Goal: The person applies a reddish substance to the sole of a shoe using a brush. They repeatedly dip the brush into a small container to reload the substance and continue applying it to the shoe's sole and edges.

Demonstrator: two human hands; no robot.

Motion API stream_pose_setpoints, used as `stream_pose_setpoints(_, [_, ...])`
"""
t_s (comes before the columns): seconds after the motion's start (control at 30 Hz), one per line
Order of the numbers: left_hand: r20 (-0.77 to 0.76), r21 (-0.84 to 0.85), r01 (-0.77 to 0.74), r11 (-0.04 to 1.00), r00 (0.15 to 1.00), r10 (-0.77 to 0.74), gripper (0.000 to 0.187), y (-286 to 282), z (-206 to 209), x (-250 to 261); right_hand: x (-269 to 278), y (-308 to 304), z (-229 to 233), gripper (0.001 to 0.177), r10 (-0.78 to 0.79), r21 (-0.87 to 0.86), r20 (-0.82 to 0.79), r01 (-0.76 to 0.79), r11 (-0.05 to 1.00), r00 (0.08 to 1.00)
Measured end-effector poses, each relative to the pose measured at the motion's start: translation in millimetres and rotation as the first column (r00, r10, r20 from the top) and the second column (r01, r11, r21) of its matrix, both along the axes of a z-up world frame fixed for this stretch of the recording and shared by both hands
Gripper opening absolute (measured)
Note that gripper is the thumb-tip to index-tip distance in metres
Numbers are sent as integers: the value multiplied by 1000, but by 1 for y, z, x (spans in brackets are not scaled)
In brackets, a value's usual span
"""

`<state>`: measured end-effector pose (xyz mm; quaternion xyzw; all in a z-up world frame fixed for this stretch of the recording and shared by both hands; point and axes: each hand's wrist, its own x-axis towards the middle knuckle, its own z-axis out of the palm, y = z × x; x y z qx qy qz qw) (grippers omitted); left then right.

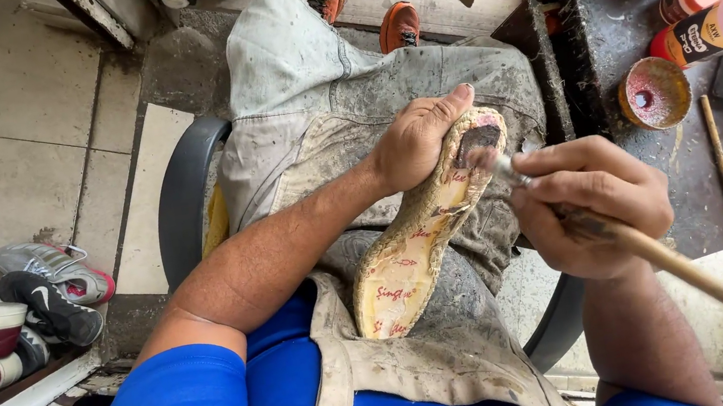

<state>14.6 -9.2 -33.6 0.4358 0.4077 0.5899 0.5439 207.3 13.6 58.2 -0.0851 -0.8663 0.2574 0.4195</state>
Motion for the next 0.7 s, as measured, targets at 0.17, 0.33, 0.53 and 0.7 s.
stream_pose_setpoints(0.17, [-24, -177, -166, 970, 986, 164, 57, 9, -41, 3, -12, -17, -37, 16, 12, 78, -180, 2, 997, 984])
stream_pose_setpoints(0.33, [-66, -230, -228, 946, 974, 218, 58, 2, -54, -5, -23, -25, -79, 14, -73, 250, -266, 141, 958, 961])
stream_pose_setpoints(0.53, [-284, -281, -296, 913, 934, 216, 70, -3, -57, -17, -38, -30, -86, 15, -136, 289, -288, 222, 931, 948])
stream_pose_setpoints(0.7, [-420, -287, -329, 900, 888, 190, 75, -17, -15, -20, -37, -27, -93, 10, -193, 258, -322, 282, 924, 927])
